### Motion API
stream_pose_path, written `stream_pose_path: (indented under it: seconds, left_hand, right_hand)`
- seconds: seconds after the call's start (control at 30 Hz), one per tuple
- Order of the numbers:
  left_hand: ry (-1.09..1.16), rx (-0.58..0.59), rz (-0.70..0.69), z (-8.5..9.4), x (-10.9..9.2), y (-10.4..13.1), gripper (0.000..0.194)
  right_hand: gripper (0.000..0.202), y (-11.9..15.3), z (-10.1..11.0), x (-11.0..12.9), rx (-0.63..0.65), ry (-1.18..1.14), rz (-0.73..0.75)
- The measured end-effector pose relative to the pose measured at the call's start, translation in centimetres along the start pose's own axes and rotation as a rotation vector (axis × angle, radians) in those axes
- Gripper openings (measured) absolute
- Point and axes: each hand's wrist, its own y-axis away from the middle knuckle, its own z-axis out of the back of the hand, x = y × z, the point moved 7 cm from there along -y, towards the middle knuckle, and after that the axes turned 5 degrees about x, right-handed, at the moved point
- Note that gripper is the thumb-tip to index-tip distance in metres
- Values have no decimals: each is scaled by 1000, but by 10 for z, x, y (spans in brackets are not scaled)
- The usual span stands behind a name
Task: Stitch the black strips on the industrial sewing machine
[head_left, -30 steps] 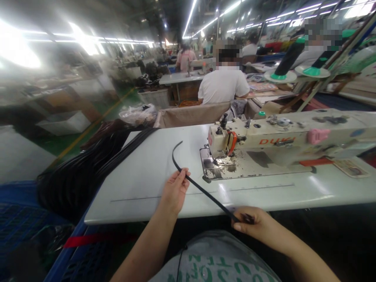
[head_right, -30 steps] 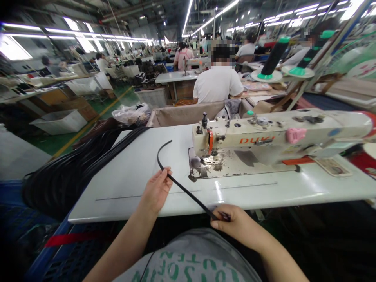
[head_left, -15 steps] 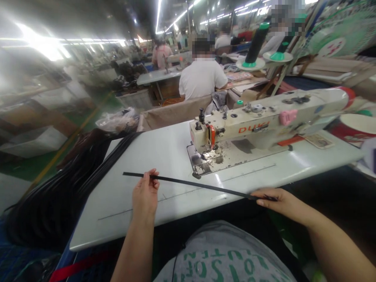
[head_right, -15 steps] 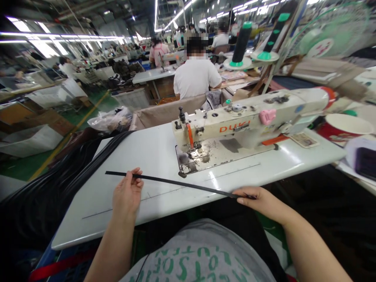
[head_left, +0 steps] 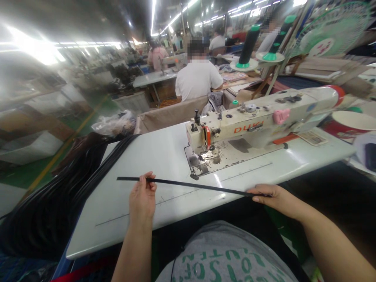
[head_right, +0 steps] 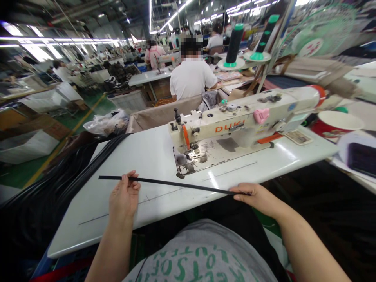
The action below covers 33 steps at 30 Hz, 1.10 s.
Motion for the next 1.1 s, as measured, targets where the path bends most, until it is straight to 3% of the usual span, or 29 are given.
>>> stream_pose_path:
  seconds: [0.27, 0.4, 0.5, 0.63, 0.77, 0.83, 0.93, 1.0, 1.1]
  left_hand:
    - [36, -23, 53, 10, 7, -6, 39]
    - [56, 27, 107, 12, 1, -11, 41]
    - [-1, 25, 83, 11, -12, -17, 43]
    - [-170, -63, -32, 10, -37, -38, 39]
    - [-260, -26, -152, -9, -55, -70, 40]
    - [-227, 75, -133, -25, -51, -82, 42]
    - [-277, 198, 18, -47, -22, -83, 46]
    - [-342, 226, 91, -58, 2, -75, 49]
    - [-366, 229, 88, -67, 24, -67, 53]
  right_hand:
    - [60, 3, 8, -4, -107, -49, 9]
    - [57, 4, 10, 1, -162, -46, 54]
    - [54, 4, 5, 13, -85, 9, 118]
    - [49, 8, -11, 27, 139, 18, 123]
    - [46, 10, -27, 40, 274, -50, 134]
    - [46, 7, -33, 44, 238, -106, 135]
    - [48, -3, -45, 50, 160, -186, 122]
    - [49, -10, -55, 54, 132, -230, 126]
    - [51, -17, -66, 62, 137, -266, 151]
